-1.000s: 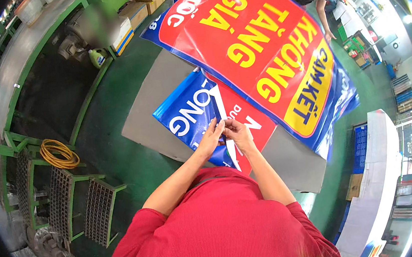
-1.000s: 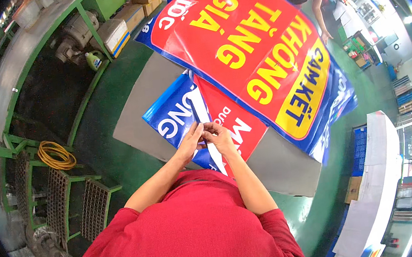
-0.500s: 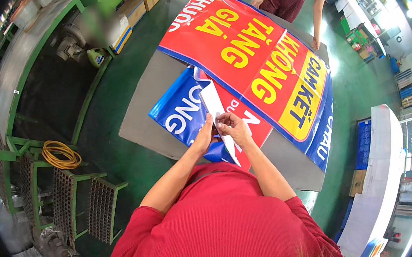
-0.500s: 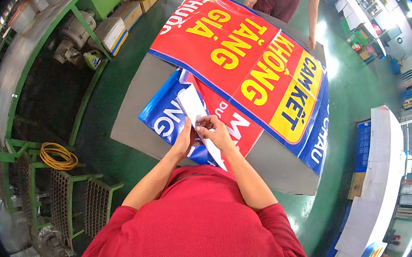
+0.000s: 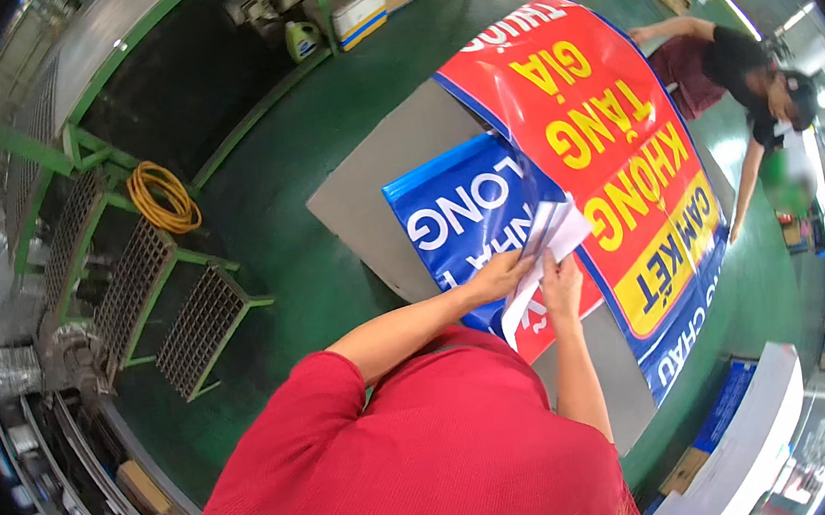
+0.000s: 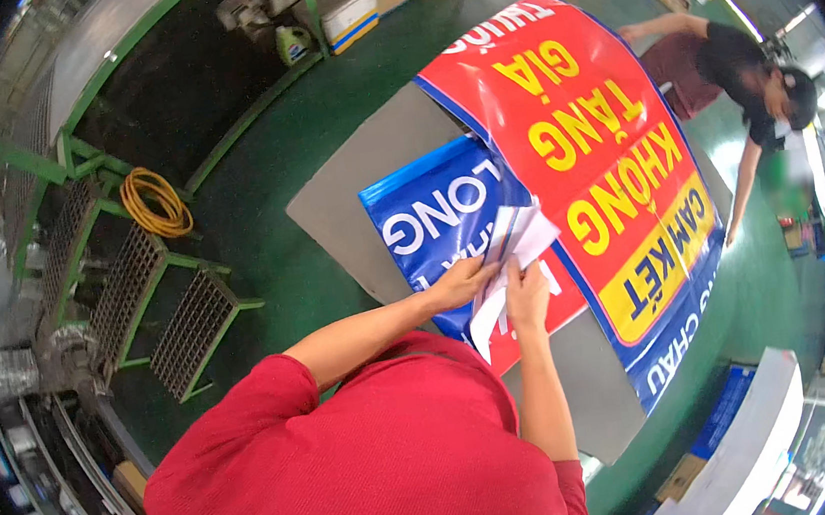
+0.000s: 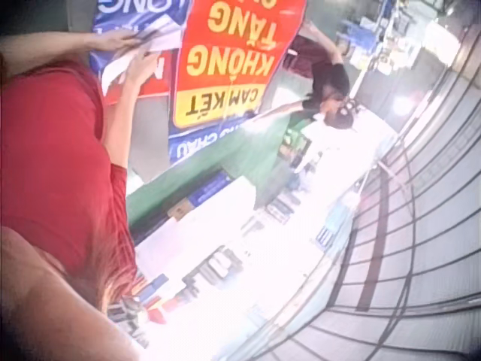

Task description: The person organizes and folds large advertising banners on assembly tables in a workshop, moving from one station to another to place banners and stack plastic baskets.

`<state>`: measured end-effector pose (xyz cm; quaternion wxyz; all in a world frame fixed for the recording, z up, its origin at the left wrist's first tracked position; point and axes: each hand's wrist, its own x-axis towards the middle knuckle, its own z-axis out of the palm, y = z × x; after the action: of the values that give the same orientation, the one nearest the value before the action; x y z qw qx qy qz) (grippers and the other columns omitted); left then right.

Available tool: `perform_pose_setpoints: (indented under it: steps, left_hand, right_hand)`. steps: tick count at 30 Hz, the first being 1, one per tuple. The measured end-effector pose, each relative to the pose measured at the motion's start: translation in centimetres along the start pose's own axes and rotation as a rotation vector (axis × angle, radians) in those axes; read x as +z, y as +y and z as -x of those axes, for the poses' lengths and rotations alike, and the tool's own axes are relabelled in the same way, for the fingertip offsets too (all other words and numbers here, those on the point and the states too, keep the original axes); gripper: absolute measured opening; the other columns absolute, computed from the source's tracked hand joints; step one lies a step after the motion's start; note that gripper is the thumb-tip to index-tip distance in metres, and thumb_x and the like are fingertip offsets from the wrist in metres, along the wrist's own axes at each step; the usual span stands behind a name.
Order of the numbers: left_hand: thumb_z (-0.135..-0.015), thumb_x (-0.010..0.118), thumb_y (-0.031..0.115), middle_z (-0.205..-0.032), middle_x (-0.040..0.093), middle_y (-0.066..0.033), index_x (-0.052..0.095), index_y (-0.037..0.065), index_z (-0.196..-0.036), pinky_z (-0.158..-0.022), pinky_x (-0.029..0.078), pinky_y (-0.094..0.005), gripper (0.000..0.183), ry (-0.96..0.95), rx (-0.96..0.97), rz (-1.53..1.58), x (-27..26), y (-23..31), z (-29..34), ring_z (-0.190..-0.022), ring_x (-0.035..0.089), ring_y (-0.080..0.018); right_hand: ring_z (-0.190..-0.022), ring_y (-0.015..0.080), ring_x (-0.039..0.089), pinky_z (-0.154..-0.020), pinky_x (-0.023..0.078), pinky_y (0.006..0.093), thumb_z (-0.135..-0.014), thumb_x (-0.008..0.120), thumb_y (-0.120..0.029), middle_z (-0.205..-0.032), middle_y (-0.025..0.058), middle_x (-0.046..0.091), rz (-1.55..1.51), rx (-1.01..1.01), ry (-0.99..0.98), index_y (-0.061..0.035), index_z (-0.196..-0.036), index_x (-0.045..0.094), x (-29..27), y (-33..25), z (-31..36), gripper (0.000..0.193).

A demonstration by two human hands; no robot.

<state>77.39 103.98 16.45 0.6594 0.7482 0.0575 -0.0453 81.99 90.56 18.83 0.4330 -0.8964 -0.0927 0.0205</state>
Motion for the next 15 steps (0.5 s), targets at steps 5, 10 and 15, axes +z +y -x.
perform_pose_setpoints:
  steps: [5, 10, 15]
  left_hand:
    - [-0.087, 0.042, 0.020, -0.069, 0.058, -0.0141, 0.057, -0.004, -0.076, -0.055, 0.046, -0.0356, 0.031, 0.900, -0.158, 0.112, -18.0, -3.0, 3.5, -0.063, 0.059, -0.0255]
    - [-0.084, 0.046, 0.032, -0.081, 0.060, -0.0250, 0.058, -0.009, -0.087, -0.062, 0.045, -0.0429, 0.043, 1.672, -0.110, -0.483, -51.2, 1.8, 18.7, -0.070, 0.059, -0.0338]
    - [-0.082, 0.052, 0.039, -0.104, 0.057, -0.0146, 0.049, -0.005, -0.115, -0.078, 0.042, -0.0333, 0.055, 1.935, -0.251, -0.602, -71.9, 10.2, 52.5, -0.091, 0.053, -0.0217]
  right_hand:
    - [-0.067, 0.0329, 0.059, -0.060, 0.043, 0.0396, -0.082, 0.052, -0.025, -0.071, 0.0227, 0.059, 0.119, -0.008, 0.132, 0.0072, -0.083, 0.058, -5.6, 2.3, -8.3, 0.033]
    - [-0.063, 0.0266, 0.062, -0.061, 0.045, 0.0400, -0.078, 0.054, -0.031, -0.067, 0.0184, 0.060, 0.345, 0.234, 0.030, 0.0044, -0.086, 0.059, -3.5, 2.6, -13.1, 0.037]
    - [-0.075, 0.0305, 0.062, -0.068, 0.046, 0.0414, -0.071, 0.057, -0.033, -0.076, 0.0195, 0.062, 0.299, 0.254, -0.059, -0.0006, -0.083, 0.064, 5.1, 3.6, -14.3, 0.035]
